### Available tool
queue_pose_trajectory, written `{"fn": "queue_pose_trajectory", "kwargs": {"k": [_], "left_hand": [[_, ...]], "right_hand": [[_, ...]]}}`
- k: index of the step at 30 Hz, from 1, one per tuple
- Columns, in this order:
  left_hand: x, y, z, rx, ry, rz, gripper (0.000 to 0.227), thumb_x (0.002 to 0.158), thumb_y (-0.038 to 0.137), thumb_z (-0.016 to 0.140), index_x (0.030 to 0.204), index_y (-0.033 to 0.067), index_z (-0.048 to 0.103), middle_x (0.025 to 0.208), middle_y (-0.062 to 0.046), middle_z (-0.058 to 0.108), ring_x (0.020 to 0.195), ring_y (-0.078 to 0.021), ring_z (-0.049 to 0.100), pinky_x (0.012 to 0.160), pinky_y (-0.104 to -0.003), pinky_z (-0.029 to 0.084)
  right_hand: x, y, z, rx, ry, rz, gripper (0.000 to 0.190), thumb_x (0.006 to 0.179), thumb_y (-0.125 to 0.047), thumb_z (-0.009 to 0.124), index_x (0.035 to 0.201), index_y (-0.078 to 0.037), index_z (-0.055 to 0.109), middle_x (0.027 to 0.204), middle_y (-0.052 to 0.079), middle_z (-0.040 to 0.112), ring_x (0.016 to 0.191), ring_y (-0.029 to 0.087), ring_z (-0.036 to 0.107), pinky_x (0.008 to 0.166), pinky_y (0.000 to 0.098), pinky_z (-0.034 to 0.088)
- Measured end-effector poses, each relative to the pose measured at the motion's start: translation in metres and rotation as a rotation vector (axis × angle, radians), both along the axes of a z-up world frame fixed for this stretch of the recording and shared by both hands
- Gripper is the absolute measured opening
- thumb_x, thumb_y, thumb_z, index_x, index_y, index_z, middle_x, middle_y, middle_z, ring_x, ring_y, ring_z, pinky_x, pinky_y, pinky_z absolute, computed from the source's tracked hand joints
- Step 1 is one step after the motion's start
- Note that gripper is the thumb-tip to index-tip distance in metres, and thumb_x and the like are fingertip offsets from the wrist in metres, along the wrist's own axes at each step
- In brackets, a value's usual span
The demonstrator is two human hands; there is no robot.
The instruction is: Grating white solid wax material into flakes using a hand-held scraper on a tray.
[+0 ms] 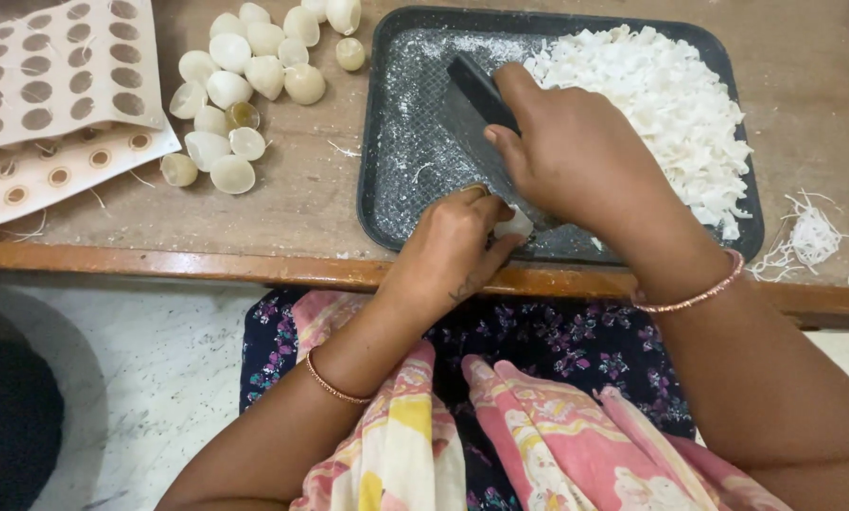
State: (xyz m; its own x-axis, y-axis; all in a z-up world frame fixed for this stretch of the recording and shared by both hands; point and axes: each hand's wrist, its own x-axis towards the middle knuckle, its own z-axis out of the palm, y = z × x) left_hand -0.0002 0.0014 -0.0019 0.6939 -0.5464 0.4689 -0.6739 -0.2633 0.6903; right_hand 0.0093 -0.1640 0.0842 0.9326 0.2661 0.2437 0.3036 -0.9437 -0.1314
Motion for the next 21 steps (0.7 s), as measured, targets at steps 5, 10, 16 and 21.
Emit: {"fn": "queue_pose_trajectory", "kwargs": {"k": [5,10,16,21], "left_hand": [[0.001,-0.001,0.000,0.042,0.027,0.008,0.021,0.084,0.014,0.079,0.095,-0.0021,0.071,0.094,-0.021,0.069,0.087,-0.0411,0.069,0.080,-0.047,0.056],[-0.001,0.000,0.005,0.066,0.013,0.013,0.020,0.084,0.013,0.079,0.094,-0.0018,0.070,0.094,-0.021,0.069,0.088,-0.0413,0.068,0.080,-0.047,0.055],[-0.002,0.000,0.008,0.066,0.033,0.029,0.023,0.084,0.017,0.079,0.096,-0.0017,0.071,0.094,-0.021,0.069,0.087,-0.0403,0.069,0.079,-0.046,0.055],[-0.002,-0.001,0.005,0.051,0.014,0.037,0.022,0.086,0.017,0.078,0.096,-0.0016,0.071,0.096,-0.021,0.070,0.089,-0.0403,0.070,0.081,-0.046,0.056]], "right_hand": [[0.025,0.005,-0.003,-0.040,0.006,-0.003,0.030,0.097,-0.023,0.070,0.110,0.000,0.057,0.074,0.024,0.068,0.071,0.045,0.068,0.062,0.0523,0.053],[0.037,-0.007,-0.009,-0.015,-0.033,0.040,0.032,0.092,-0.023,0.073,0.111,0.000,0.061,0.078,0.025,0.069,0.075,0.046,0.068,0.066,0.0529,0.054],[-0.017,-0.006,-0.001,0.007,-0.041,-0.093,0.042,0.100,-0.023,0.067,0.129,0.001,0.050,0.066,0.023,0.065,0.062,0.044,0.067,0.052,0.0510,0.051],[-0.032,0.004,-0.001,0.001,-0.073,-0.124,0.039,0.102,-0.023,0.065,0.126,0.003,0.048,0.062,0.018,0.065,0.056,0.039,0.067,0.048,0.0469,0.049]]}}
